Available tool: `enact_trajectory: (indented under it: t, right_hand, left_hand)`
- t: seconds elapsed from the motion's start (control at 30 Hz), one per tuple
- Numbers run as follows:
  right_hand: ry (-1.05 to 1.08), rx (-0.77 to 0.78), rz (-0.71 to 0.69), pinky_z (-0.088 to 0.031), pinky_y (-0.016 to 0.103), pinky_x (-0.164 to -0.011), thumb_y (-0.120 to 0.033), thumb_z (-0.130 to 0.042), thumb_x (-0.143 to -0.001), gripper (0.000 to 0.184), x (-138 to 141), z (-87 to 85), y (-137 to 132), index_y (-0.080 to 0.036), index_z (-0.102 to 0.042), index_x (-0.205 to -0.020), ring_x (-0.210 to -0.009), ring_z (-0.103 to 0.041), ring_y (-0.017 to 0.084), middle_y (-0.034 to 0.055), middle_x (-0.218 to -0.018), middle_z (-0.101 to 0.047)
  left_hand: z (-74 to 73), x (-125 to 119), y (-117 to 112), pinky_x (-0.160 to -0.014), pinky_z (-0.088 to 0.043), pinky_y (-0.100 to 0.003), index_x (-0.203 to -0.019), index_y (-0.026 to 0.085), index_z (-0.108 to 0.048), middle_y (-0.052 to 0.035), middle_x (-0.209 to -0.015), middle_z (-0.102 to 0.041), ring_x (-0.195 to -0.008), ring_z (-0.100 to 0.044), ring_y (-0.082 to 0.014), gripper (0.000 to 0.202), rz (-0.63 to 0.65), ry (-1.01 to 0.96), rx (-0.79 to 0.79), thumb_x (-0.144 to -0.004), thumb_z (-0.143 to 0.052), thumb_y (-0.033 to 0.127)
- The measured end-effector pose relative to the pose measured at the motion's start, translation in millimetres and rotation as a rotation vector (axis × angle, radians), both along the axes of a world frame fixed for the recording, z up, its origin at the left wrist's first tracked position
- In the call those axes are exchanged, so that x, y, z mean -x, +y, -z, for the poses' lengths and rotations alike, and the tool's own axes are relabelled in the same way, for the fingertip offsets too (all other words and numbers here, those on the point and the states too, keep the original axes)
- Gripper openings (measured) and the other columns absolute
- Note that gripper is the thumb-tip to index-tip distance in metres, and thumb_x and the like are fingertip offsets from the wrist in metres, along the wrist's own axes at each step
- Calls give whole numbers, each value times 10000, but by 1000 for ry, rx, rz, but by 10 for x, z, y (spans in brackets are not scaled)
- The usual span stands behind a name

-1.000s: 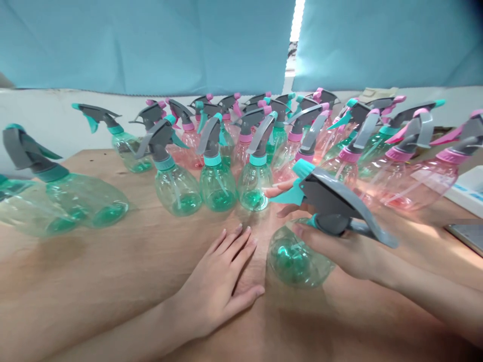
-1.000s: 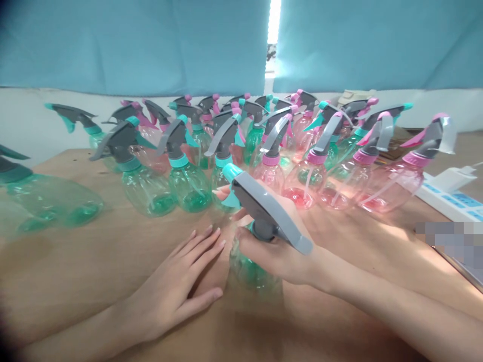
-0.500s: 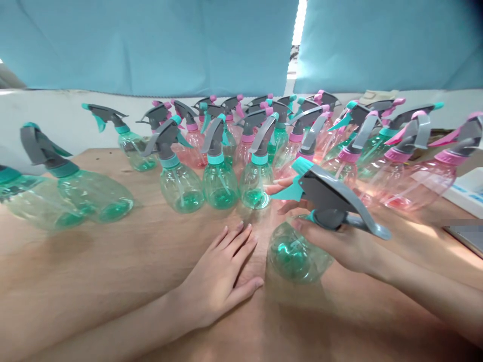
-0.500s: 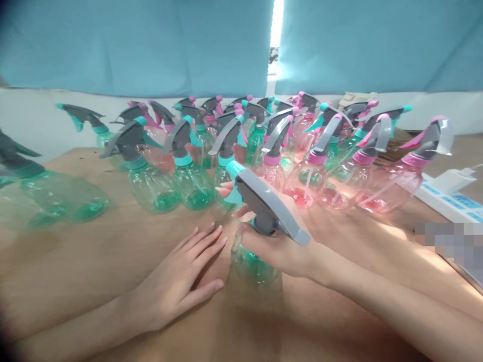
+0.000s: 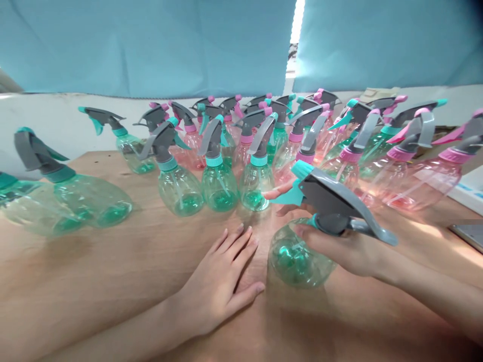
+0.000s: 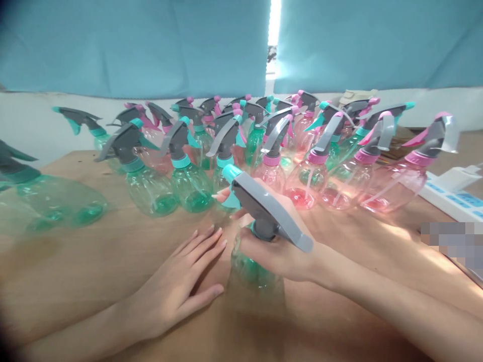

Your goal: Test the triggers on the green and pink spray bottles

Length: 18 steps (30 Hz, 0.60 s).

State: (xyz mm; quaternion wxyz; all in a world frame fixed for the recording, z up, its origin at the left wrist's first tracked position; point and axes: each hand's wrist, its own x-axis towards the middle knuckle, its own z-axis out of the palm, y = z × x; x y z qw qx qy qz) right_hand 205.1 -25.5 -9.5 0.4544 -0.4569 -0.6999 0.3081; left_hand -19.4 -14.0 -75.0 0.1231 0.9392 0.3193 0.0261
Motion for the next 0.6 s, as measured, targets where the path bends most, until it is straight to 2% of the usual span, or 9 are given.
enact_trajectory:
  t: [0.1,0.2,0.3,0.43,0.6]
  right_hand:
    - [-53,33,11,-467,284,-469,-213,-509,-687,166,-6,-30,-9,-265,-640,-776,-532,-561,164,8,-723,-649]
    - [-83,65,40,-326,263,-374,-233,-512,-681,61,-20,-34,-28,-259,-548,-639,-410,-363,126,-36,-518,-440]
    - [-42,130,35,-252,242,-359,-234,-527,-683,155,-24,-33,-47,-250,-414,-578,-415,-249,108,-66,-486,-271]
    - [-13,167,22,-202,224,-345,-237,-541,-680,307,-17,-60,-59,-235,-265,-545,-421,-216,90,-72,-485,-246]
    - [-36,142,48,-224,228,-340,-247,-531,-661,281,-11,-69,-55,-236,-293,-512,-404,-216,87,-69,-468,-242]
  left_hand:
    - [-11,-3,-7,-1168,-249,-579,-1472,116,-348,-129,-1567,-278,-1454,-245,-320,668,-2,-6,7,-969,-388,555]
    - [-16,0,-10,-1171,-242,-575,-1484,124,-322,-119,-1573,-263,-1458,-237,-312,673,-5,15,9,-972,-374,557]
    - [-20,5,-9,-1169,-240,-581,-1489,125,-312,-113,-1575,-260,-1459,-233,-313,686,-8,31,11,-970,-362,570]
    - [-17,9,-7,-1171,-247,-573,-1482,120,-327,-116,-1572,-271,-1457,-239,-312,685,-14,24,5,-969,-365,572]
    - [-4,4,-7,-1177,-240,-557,-1486,137,-320,-110,-1573,-273,-1458,-236,-308,672,-16,7,-4,-968,-385,560]
